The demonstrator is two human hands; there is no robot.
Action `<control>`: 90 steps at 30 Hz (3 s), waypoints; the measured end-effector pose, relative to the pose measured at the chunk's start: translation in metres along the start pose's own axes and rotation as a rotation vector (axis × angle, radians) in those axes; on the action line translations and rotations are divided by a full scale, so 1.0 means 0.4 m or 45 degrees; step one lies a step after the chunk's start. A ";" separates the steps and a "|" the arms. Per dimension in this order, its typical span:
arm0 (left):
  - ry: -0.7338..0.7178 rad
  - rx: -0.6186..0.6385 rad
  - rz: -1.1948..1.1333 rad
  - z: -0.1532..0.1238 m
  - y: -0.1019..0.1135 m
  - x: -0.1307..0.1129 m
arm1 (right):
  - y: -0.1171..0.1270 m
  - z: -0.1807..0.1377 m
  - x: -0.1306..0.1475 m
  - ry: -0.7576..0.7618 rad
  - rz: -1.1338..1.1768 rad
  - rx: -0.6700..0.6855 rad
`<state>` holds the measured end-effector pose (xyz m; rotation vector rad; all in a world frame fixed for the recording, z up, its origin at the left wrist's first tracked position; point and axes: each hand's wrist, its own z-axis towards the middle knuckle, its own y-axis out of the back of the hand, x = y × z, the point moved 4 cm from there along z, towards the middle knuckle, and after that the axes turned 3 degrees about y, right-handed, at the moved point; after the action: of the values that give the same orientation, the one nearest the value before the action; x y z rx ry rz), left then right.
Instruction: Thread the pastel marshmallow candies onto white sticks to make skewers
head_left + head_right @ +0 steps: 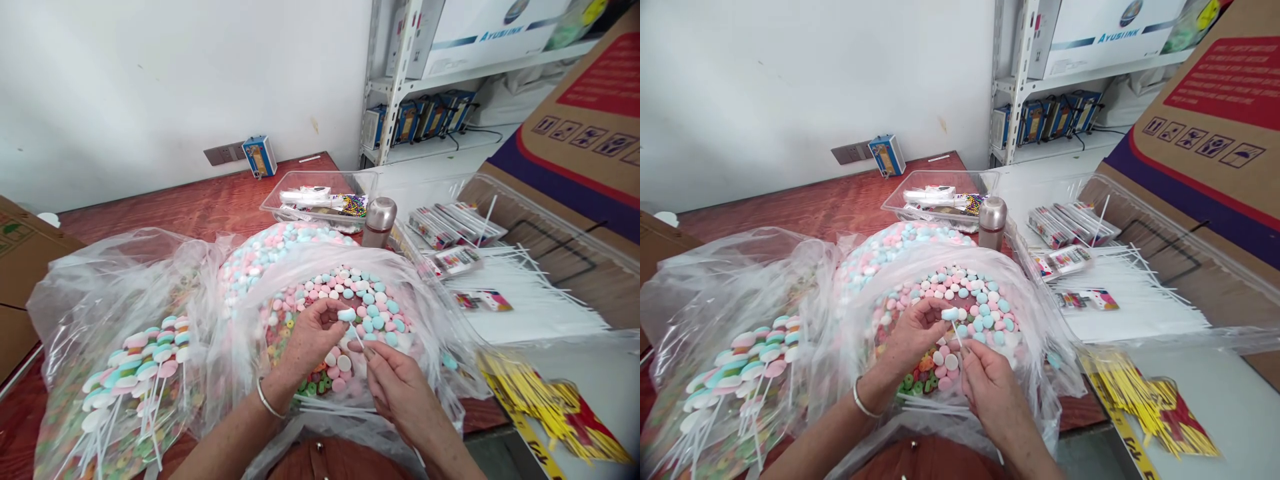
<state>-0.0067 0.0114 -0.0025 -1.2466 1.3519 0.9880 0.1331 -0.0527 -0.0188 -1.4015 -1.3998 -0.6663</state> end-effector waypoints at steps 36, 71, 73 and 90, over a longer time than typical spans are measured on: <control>-0.305 0.024 1.334 -0.068 0.116 0.050 | 0.010 0.016 -0.048 0.237 -1.174 0.042; -0.007 0.158 0.999 -0.105 0.156 0.040 | -0.013 -0.012 -0.032 0.297 -0.951 0.134; -0.123 0.190 1.380 -0.119 0.149 0.036 | -0.010 -0.012 -0.031 0.292 -0.961 0.128; 0.136 -0.030 0.329 -0.094 0.123 0.046 | -0.014 -0.005 -0.036 0.293 -1.022 0.148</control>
<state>-0.0600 -0.0219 -0.0176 -1.1751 1.6188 1.1307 0.1260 -0.0613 -0.0296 -0.6047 -1.7666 -1.1859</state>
